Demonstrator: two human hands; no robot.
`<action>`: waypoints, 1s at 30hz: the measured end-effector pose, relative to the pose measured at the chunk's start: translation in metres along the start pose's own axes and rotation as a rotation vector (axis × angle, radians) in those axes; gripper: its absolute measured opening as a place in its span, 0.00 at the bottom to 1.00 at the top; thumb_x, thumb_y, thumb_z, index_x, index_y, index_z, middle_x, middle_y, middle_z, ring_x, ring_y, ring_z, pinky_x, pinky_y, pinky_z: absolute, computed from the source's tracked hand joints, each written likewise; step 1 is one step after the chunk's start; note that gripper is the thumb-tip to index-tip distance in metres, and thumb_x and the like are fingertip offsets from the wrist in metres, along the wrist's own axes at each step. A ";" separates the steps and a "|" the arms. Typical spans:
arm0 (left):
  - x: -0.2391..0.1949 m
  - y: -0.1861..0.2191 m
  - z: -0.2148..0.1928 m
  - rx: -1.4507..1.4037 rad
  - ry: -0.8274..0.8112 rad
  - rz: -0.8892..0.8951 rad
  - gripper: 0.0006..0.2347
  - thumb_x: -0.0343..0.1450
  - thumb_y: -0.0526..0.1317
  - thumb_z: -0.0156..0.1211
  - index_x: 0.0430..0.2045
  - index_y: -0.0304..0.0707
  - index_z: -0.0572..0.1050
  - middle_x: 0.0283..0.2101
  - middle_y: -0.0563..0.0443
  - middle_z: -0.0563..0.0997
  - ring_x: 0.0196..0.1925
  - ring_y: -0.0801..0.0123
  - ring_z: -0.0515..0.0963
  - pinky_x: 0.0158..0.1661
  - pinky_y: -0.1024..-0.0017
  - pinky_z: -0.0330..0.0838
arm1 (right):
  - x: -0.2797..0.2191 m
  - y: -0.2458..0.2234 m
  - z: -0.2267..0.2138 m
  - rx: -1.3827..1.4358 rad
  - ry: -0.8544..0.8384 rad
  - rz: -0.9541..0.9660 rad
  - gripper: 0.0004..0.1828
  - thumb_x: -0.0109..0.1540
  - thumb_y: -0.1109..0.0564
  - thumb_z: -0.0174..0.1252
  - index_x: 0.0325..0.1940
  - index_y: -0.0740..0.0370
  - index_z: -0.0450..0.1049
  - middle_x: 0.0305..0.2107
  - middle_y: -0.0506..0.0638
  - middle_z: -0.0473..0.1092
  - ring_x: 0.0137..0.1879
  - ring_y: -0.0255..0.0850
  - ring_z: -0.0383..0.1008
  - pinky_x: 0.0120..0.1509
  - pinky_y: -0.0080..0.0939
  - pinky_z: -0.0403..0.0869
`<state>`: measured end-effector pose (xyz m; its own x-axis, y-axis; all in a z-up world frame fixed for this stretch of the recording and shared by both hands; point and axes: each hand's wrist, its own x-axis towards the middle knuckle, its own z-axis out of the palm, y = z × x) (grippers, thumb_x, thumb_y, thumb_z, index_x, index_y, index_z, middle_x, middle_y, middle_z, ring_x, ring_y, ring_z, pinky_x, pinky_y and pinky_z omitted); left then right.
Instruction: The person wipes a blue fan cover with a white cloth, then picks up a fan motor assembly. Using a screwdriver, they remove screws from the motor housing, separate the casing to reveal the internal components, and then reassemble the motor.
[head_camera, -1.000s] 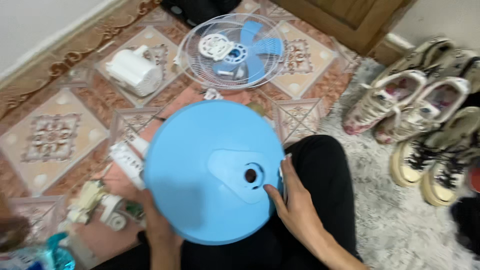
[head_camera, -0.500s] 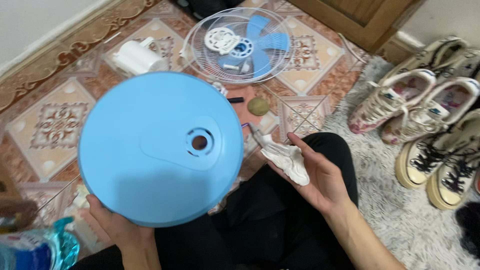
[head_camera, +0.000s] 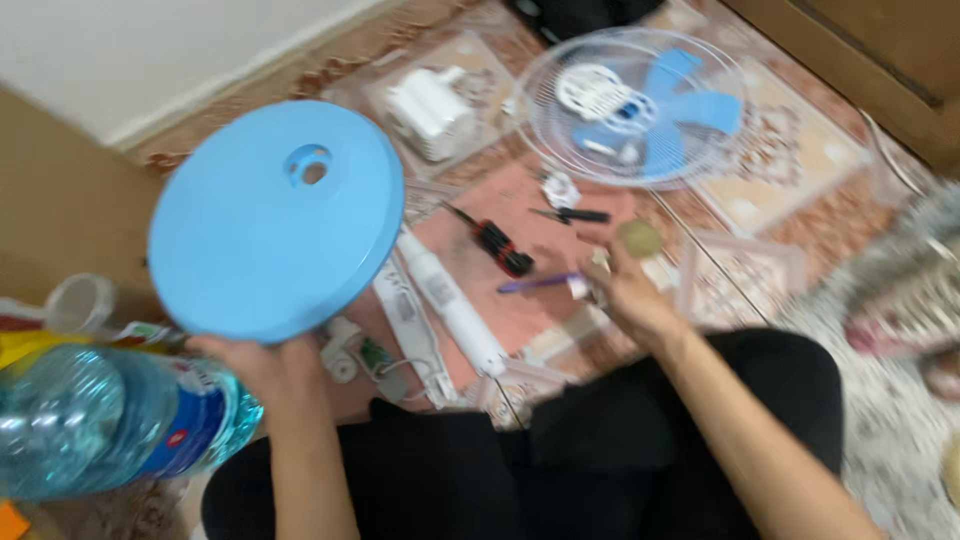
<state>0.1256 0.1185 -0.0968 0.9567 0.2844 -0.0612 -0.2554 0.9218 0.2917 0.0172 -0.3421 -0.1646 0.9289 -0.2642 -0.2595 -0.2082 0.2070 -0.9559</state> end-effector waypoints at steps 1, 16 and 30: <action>0.008 -0.006 -0.003 -0.008 -0.003 0.037 0.39 0.80 0.67 0.54 0.87 0.49 0.60 0.87 0.50 0.64 0.84 0.48 0.75 0.87 0.39 0.59 | -0.005 0.003 0.003 -0.007 -0.036 -0.010 0.35 0.74 0.55 0.62 0.86 0.53 0.66 0.60 0.59 0.68 0.54 0.46 0.72 0.50 0.46 0.78; 0.147 -0.101 -0.009 -0.113 -0.149 0.056 0.18 0.89 0.57 0.42 0.74 0.72 0.72 0.80 0.52 0.75 0.78 0.61 0.72 0.84 0.66 0.52 | -0.017 0.001 0.031 -0.027 0.100 0.198 0.24 0.71 0.64 0.63 0.71 0.77 0.82 0.61 0.63 0.82 0.64 0.48 0.78 0.72 0.49 0.72; 0.161 -0.170 -0.004 -0.266 0.473 -0.457 0.41 0.75 0.45 0.71 0.81 0.23 0.56 0.88 0.22 0.51 0.89 0.33 0.53 0.80 0.35 0.62 | -0.011 0.017 0.021 -0.224 0.025 0.209 0.22 0.68 0.64 0.69 0.66 0.74 0.90 0.60 0.55 0.87 0.65 0.39 0.78 0.74 0.41 0.72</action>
<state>0.3225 0.0082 -0.1602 0.8284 -0.1176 -0.5476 0.0736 0.9921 -0.1017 0.0097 -0.3153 -0.1751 0.8513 -0.2617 -0.4547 -0.4593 0.0470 -0.8870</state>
